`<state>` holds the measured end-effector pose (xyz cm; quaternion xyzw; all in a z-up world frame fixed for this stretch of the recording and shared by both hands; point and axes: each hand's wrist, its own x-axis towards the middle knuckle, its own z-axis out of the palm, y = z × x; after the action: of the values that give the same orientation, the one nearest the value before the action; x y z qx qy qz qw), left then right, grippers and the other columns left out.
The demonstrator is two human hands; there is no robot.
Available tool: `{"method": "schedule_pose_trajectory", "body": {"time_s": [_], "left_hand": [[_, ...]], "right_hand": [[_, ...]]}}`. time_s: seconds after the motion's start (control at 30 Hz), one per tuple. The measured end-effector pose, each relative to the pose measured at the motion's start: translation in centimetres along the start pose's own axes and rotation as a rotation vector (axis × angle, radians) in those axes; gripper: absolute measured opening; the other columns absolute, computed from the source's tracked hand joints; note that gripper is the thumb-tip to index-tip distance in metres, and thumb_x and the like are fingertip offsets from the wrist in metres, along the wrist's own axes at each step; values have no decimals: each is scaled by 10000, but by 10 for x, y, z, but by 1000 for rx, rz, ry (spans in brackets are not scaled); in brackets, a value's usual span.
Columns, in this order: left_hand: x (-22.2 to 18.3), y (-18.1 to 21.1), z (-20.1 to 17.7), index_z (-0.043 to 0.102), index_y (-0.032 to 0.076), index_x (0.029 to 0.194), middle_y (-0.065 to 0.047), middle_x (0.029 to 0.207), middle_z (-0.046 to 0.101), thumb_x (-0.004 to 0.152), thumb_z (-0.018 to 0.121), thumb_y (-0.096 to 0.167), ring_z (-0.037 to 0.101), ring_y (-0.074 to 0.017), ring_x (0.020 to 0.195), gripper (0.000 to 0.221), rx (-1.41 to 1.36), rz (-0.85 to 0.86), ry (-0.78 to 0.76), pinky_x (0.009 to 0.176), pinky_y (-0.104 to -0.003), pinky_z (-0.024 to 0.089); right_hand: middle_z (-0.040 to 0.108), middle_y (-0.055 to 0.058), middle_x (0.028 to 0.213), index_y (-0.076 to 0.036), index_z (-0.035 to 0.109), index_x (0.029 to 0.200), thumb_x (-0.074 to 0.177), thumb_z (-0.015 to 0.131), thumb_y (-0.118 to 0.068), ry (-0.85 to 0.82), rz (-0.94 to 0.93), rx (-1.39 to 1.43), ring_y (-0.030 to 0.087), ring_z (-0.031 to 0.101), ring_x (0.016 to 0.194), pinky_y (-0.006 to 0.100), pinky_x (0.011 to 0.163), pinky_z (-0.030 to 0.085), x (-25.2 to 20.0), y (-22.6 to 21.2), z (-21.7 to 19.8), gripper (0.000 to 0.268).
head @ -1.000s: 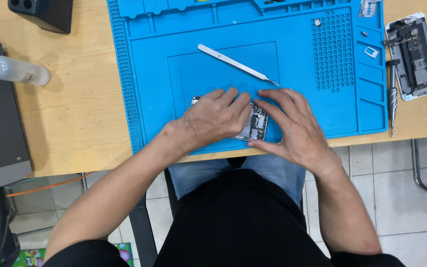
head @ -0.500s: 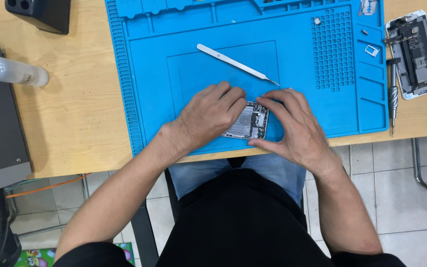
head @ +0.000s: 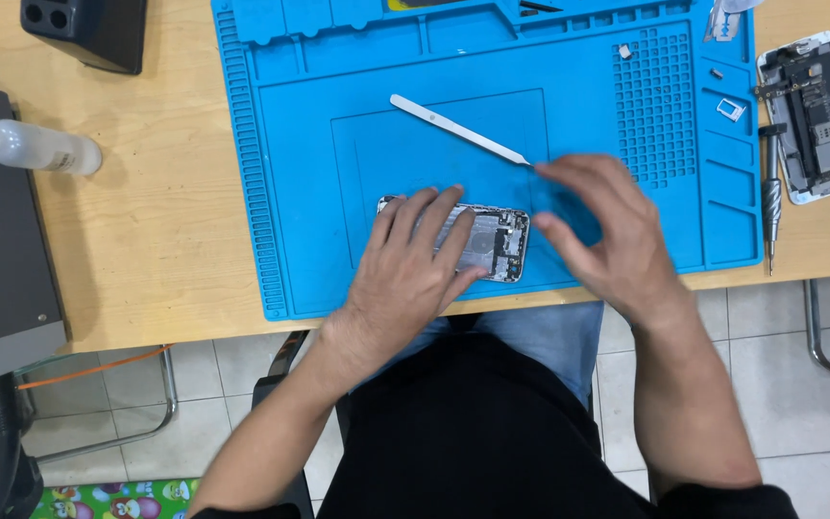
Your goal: The person uses tweezers to remove small components from a disassembled smartphone chassis on a blue work mat. They then use a metal spudger to pry and separate parts of the phone's internal frame.
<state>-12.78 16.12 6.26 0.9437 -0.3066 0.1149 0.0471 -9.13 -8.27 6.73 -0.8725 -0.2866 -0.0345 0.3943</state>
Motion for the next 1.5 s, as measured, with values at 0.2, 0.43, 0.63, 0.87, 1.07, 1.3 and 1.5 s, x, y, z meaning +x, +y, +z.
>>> {"method": "schedule_pose_trajectory", "body": {"time_s": [0.2, 0.43, 0.63, 0.87, 1.07, 1.3, 1.5], "left_hand": [[-11, 4, 14, 618, 76, 1349, -160, 1420, 598, 1007, 691, 517, 563, -343, 1322, 563, -135, -63, 65, 1100, -512, 484], [-11, 3, 9, 637, 69, 1346, -179, 1438, 593, 1017, 711, 445, 567, -345, 1343, 505, -176, -68, 72, 1132, -502, 478], [-11, 1, 9, 628, 73, 1342, -172, 1447, 588, 1036, 674, 415, 561, -351, 1344, 462, -211, -81, 71, 1124, -514, 475], [-6, 3, 8, 632, 127, 1331, -133, 1413, 603, 1017, 635, 389, 576, -322, 1291, 409, -178, -120, 45, 1094, -497, 472], [-7, 2, 6, 620, 173, 1358, -138, 1406, 603, 1046, 622, 370, 581, -331, 1290, 369, -169, -106, 70, 1072, -503, 495], [-8, 3, 6, 622, 145, 1376, -156, 1424, 599, 1057, 638, 378, 584, -344, 1311, 395, -157, -83, 75, 1108, -516, 491], [-9, 4, 8, 621, 145, 1389, -158, 1429, 599, 1061, 629, 393, 586, -344, 1312, 411, -133, -73, 68, 1108, -518, 491]], "right_hand": [[601, 178, 1214, -1, 624, 1309, 1048, 728, -203, -166, -100, -317, 353, 603, 1044, 453, 792, 533, 51, 13, 7, 347], [573, 82, 971, -72, 609, 1061, 1126, 639, -179, -197, -104, -676, 283, 582, 581, 396, 388, 471, 53, 25, 21, 129], [730, 202, 1122, 65, 601, 1218, 1091, 734, -46, -39, 124, -24, 308, 740, 967, 361, 830, 612, 40, 27, -9, 215], [700, 281, 1079, 129, 555, 1211, 1096, 591, 57, 204, 201, 377, 336, 765, 923, 363, 846, 657, 10, 5, 19, 141], [716, 271, 1088, 61, 513, 1169, 1082, 567, 37, 141, 247, 447, 355, 773, 1024, 374, 910, 667, 14, -10, 25, 105], [756, 237, 1052, 90, 564, 1133, 1041, 637, 15, 74, 256, 372, 300, 790, 960, 309, 819, 651, 24, -10, 27, 140], [755, 243, 1027, 59, 531, 1151, 1041, 620, -1, -17, 334, 465, 295, 792, 953, 325, 852, 657, 31, 0, 24, 154]]}}
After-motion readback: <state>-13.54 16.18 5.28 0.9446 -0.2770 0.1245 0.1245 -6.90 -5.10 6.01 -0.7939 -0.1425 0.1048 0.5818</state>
